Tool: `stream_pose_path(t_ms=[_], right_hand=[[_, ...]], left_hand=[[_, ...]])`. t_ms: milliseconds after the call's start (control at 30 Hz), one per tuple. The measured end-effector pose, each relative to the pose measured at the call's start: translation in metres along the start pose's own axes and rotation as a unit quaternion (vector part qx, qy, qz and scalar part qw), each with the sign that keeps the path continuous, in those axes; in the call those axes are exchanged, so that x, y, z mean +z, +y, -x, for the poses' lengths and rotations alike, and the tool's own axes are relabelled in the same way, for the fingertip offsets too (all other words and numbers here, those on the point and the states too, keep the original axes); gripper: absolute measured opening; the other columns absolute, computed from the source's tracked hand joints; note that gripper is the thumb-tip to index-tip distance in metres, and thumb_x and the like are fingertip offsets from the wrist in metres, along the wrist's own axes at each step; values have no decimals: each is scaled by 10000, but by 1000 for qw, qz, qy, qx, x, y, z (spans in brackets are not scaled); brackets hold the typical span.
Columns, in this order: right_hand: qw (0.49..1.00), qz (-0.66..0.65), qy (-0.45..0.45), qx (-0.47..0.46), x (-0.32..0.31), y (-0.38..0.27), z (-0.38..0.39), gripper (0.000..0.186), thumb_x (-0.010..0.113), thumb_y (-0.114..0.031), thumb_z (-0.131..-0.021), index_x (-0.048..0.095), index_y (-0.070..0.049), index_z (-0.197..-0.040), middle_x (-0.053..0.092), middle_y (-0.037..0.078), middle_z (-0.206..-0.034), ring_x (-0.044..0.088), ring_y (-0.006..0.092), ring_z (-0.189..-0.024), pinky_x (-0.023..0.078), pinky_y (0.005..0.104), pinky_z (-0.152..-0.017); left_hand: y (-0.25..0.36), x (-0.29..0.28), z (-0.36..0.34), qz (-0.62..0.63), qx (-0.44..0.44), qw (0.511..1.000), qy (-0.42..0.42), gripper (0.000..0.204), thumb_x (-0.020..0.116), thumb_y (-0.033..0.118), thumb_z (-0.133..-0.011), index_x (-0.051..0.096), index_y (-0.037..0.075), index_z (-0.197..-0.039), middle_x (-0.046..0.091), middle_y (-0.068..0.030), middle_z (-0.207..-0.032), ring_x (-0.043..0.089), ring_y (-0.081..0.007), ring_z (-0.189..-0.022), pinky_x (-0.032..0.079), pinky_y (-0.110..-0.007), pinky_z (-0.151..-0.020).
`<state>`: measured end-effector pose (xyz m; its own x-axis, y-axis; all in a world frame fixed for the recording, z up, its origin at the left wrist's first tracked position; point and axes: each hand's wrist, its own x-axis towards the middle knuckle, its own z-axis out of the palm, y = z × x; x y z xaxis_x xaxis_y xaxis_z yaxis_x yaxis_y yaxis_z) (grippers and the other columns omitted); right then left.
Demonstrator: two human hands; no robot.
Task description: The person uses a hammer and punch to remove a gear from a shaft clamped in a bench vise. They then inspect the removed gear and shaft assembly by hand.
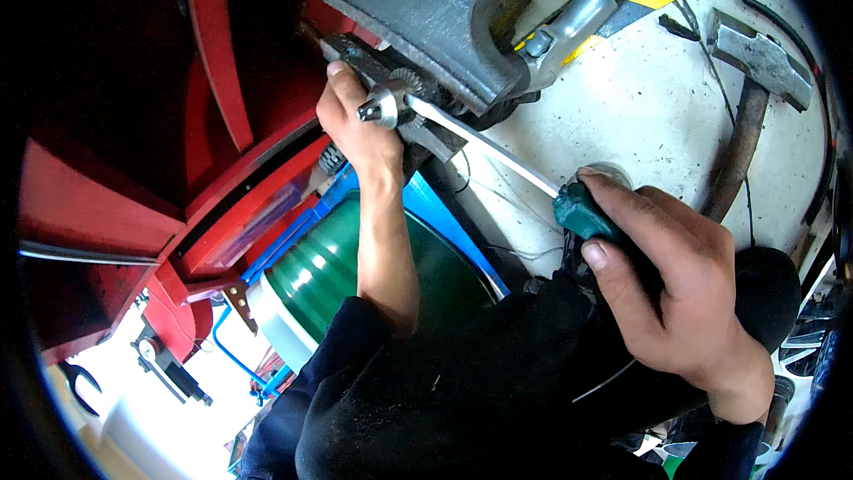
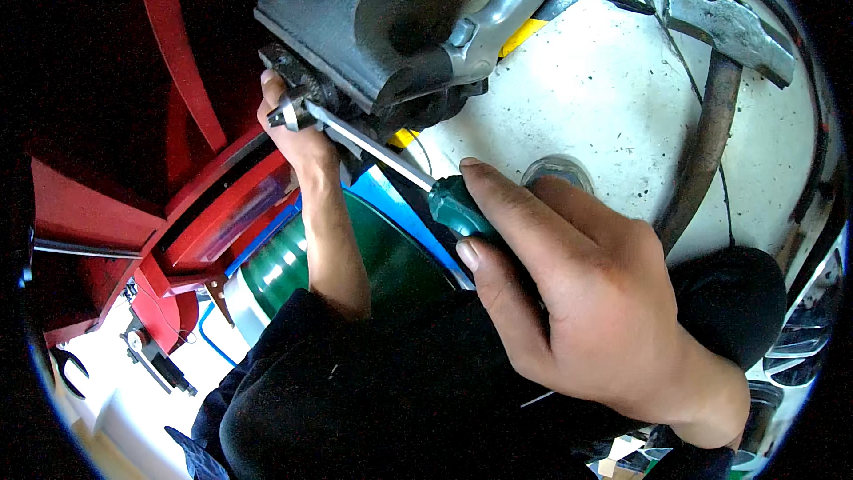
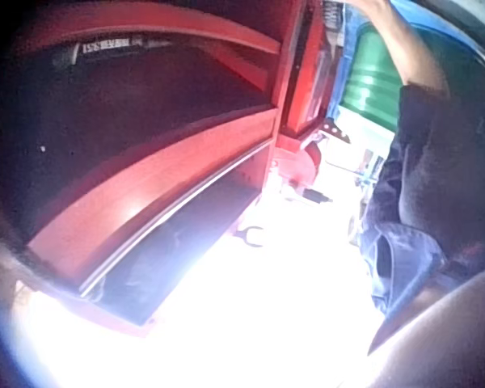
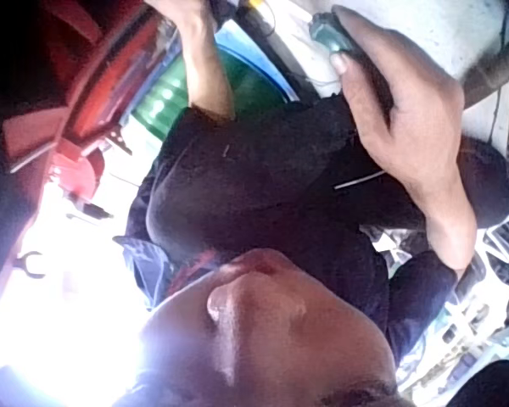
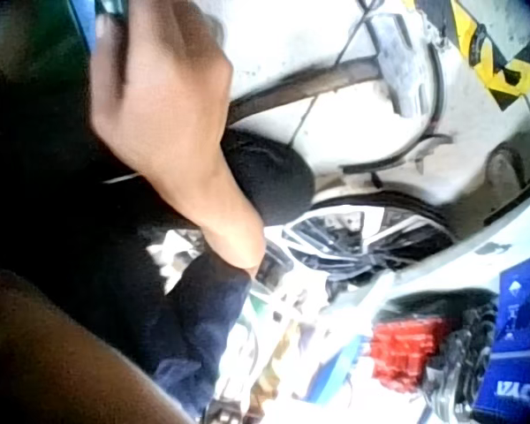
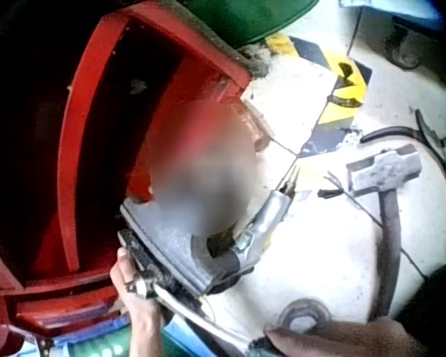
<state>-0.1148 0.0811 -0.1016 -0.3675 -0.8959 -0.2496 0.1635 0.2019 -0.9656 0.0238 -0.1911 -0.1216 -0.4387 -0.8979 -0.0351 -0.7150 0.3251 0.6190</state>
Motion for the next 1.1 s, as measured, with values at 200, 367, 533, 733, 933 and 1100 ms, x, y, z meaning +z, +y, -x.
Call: stream_pose_path(t_ms=[200,367,533,733,933,1100], right_hand=[[996,81,29,12,8,-32,16,362,618,-63,-886,572,78,-1216,655,224,-862,667,299,-706,523,370,-647],[991,64,105,50,28,-35,18,271,613,-143,-878,654,51,-1062,667,250,-854,669,378,-763,532,421,-711],[953,47,296,-46,33,-22,9,279,622,-215,-872,693,11,-1019,684,237,-866,686,369,-829,536,425,-767],[974,-40,221,4,17,-15,13,291,648,-263,-863,729,0,-957,713,153,-763,710,209,-667,542,322,-649],[980,58,187,-23,22,-21,7,235,699,-158,-824,729,12,-984,717,107,-738,682,140,-594,529,285,-571],[956,166,237,-53,35,-37,12,234,696,-225,-808,740,-37,-941,703,176,-789,703,299,-744,544,382,-709]], left_hand=[[7,3,15,-79,10,997,19,475,386,319,-1026,506,-69,-780,523,-142,-644,439,-167,-649,404,-388,-616],[-10,12,40,-33,55,995,73,382,372,258,-1019,563,-72,-1009,599,-207,-888,522,-262,-828,426,-397,-834],[9,4,35,62,46,991,110,331,433,203,-1004,512,-63,-1185,606,-238,-1141,582,-331,-1049,415,-381,-958],[19,10,28,2,88,986,139,306,469,214,-943,517,-47,-1097,612,-329,-1002,564,-502,-969,425,-531,-855],[6,0,41,-41,83,994,60,418,444,298,-959,512,-18,-1226,618,-346,-1018,577,-512,-1001,438,-544,-878],[-7,2,42,-50,123,990,42,444,371,349,-1005,443,-16,-1248,602,-361,-1034,571,-523,-979,442,-567,-831]])
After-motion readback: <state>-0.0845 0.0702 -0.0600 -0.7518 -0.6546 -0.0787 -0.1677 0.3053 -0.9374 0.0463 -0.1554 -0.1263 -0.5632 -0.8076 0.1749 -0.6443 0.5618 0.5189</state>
